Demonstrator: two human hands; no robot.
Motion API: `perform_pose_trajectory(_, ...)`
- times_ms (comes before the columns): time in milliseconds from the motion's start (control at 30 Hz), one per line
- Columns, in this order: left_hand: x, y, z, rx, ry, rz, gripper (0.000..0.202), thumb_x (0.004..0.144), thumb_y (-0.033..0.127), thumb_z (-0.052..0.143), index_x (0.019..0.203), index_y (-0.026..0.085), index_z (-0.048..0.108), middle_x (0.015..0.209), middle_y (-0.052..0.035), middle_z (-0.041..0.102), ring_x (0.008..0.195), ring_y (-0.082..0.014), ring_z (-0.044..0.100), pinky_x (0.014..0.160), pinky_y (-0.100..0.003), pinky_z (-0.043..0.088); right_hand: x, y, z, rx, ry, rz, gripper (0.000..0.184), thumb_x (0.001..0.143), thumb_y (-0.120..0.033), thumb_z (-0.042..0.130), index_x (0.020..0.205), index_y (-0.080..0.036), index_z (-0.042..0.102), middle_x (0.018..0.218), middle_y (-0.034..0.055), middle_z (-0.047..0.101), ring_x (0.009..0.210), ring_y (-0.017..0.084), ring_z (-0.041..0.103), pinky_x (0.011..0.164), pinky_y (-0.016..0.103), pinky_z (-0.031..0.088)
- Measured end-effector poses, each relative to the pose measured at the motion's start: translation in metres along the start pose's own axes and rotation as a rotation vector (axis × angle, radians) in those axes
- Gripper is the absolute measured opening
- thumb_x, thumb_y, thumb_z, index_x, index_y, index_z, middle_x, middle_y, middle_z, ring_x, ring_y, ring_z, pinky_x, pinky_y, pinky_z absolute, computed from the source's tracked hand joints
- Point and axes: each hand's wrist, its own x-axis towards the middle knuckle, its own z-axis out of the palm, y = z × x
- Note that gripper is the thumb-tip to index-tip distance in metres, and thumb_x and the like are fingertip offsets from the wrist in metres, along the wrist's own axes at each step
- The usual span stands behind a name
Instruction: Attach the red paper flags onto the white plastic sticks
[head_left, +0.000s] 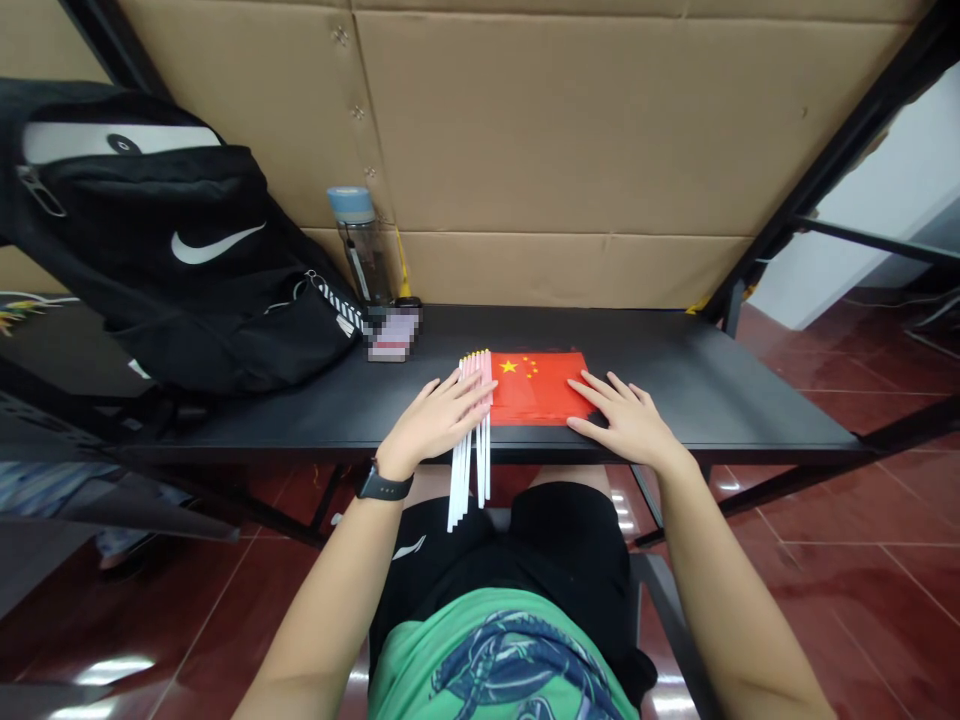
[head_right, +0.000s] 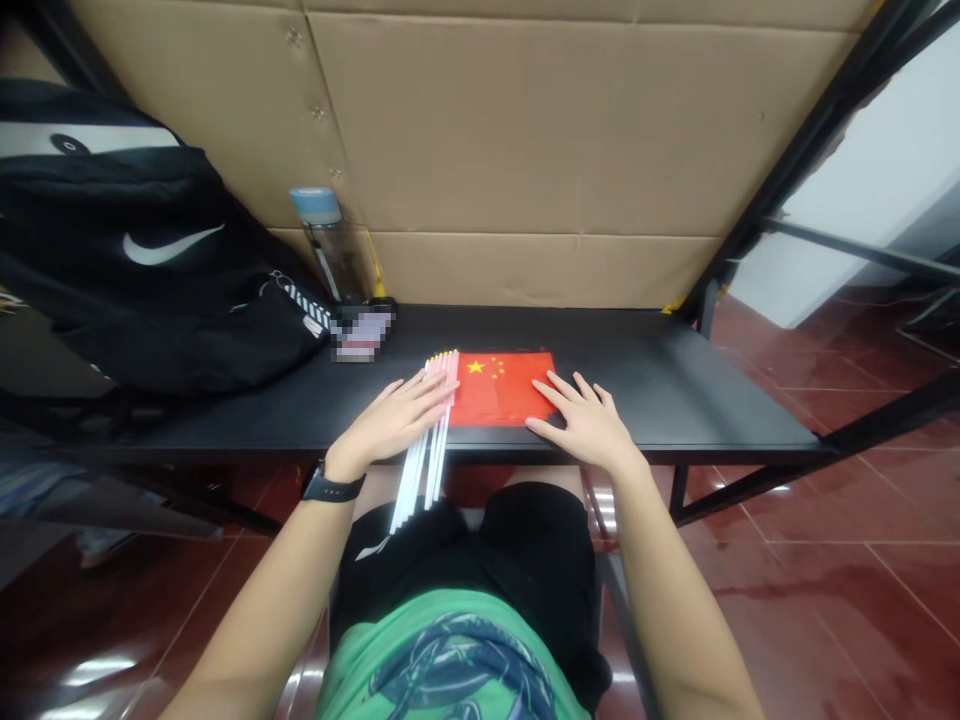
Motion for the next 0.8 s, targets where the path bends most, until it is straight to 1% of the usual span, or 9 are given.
perform_pose_trajectory(200,0.0002,-0.0041,0.003,0.052,0.023,0.03,0.065,0.109,0.068,0.019,0.166,0.042,0.036,0.175,0.005,0.028,0.165,-0.0306,0.018,0.131,-0.057,0.022,0.0005,-0.0012,-0.0003,0.001,-0.003,0.013,0.077,0.099,-0.081,0.032,0.165,-0.041,0.038,0.177,-0.0059,0.024,0.164,0.04,0.019,0.131,0.065,0.02)
perform_pose_trajectory(333,0.0003,-0.005,0.0036,0.065,0.022,0.035,0.066,0.109,0.068,0.02,0.167,0.041,0.034,0.175,0.0046,0.027,0.165,-0.0306,0.018,0.131,-0.056,0.022,0.0002,-0.0028,-0.0022,0.021,-0.008,0.028,0.077,0.101,-0.08,0.028,0.165,-0.039,0.04,0.176,-0.0063,0.025,0.164,0.038,0.019,0.132,0.064,0.019)
perform_pose_trajectory(433,0.0008,-0.0051,0.0032,0.062,0.02,0.036,0.067,0.109,0.068,0.021,0.169,0.039,0.031,0.175,0.0044,0.028,0.165,-0.0308,0.018,0.131,-0.057,0.022,0.0001,-0.0031,-0.0032,0.029,-0.008,0.033,0.077,0.101,-0.079,0.026,0.165,-0.038,0.041,0.176,-0.006,0.025,0.164,0.038,0.019,0.132,0.063,0.019)
perform_pose_trajectory(667,0.0014,-0.0058,0.0034,0.062,0.019,0.033,0.069,0.109,0.068,0.021,0.17,0.037,0.03,0.175,0.004,0.027,0.165,-0.0313,0.019,0.131,-0.056,0.022,0.0012,-0.001,-0.0012,0.026,0.007,0.029,0.072,0.103,-0.075,0.027,0.164,-0.039,0.042,0.176,-0.0029,0.027,0.164,0.038,0.022,0.13,0.065,0.023)
perform_pose_trajectory(800,0.0012,-0.0059,0.0038,0.055,0.017,0.033,0.069,0.109,0.068,0.021,0.17,0.037,0.029,0.175,0.0039,0.027,0.165,-0.0316,0.019,0.131,-0.057,0.022,0.0018,-0.0015,-0.0006,0.041,0.024,0.054,0.073,0.104,-0.075,0.026,0.162,-0.037,0.045,0.177,0.0005,0.027,0.164,0.037,0.022,0.13,0.063,0.023)
